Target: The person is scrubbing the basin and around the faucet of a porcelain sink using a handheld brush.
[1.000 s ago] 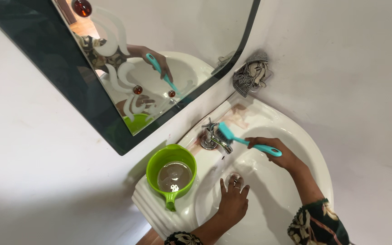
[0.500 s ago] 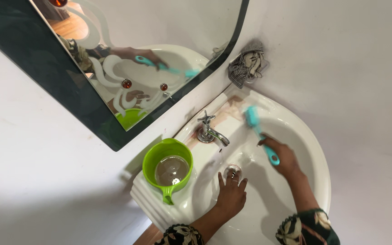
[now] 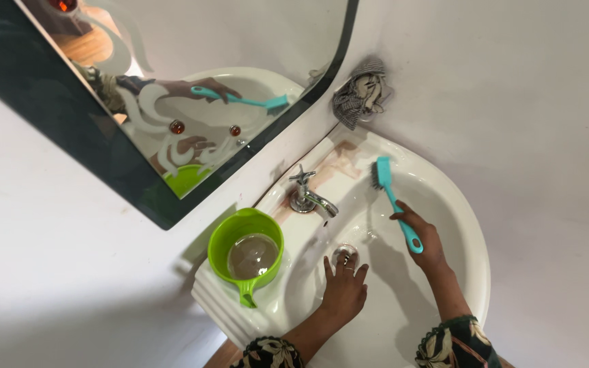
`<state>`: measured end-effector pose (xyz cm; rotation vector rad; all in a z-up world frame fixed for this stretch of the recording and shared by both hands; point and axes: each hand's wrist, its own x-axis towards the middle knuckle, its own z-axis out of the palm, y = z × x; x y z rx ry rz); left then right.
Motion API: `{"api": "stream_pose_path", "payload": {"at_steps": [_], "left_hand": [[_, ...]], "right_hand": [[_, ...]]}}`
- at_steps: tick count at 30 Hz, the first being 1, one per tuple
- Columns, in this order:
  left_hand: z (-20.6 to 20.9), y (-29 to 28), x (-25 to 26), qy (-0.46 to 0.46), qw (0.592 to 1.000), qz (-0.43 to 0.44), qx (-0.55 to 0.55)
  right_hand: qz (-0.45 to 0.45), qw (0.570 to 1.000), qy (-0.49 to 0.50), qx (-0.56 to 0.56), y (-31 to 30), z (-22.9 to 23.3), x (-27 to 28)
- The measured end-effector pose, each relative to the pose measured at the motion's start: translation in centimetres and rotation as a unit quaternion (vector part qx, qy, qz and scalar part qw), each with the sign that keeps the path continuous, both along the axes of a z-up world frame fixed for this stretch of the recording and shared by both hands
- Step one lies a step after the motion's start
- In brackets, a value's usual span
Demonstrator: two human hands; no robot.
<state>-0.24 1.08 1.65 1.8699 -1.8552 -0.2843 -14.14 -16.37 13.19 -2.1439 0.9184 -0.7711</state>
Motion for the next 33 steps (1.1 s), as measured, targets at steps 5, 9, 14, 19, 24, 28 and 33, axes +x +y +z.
{"api": "stream_pose_path", "payload": {"at_steps": [5, 9, 14, 19, 24, 28, 33], "left_hand": [[0.5, -0.5, 0.4, 0.006, 1.000, -0.003, 0.013], [0.3, -0.1, 0.4, 0.007, 1.000, -0.010, 0.012], [0.7, -0.6, 0.5, 0.010, 0.999, -0.004, 0.032], [0.6, 0.0, 0.2, 0.012, 0.999, -0.015, 0.047], [0.3, 0.0, 0.4, 0.002, 1.000, -0.008, 0.005], [0.6, -0.1, 0.3, 0.023, 1.000, -0.013, -0.005], [0.5, -0.3, 0.2, 0.026, 0.999, -0.010, 0.017]], "right_hand": [[0.182, 0.981, -0.029, -0.065, 2.6, -1.4, 0.1], [-0.008, 0.998, 0.063, -0.013, 0.3, -1.4, -0.4], [-0.019, 0.995, -0.038, -0.094, 1.0, -1.8, 1.4], [0.049, 0.998, 0.008, -0.040, 3.8, -0.5, 3.2], [-0.222, 0.970, 0.079, -0.063, 1.3, 0.9, 1.8], [-0.108, 0.987, 0.055, -0.101, 2.1, 0.8, 3.3], [-0.079, 0.991, 0.074, -0.074, 2.0, 3.5, 5.9]]}}
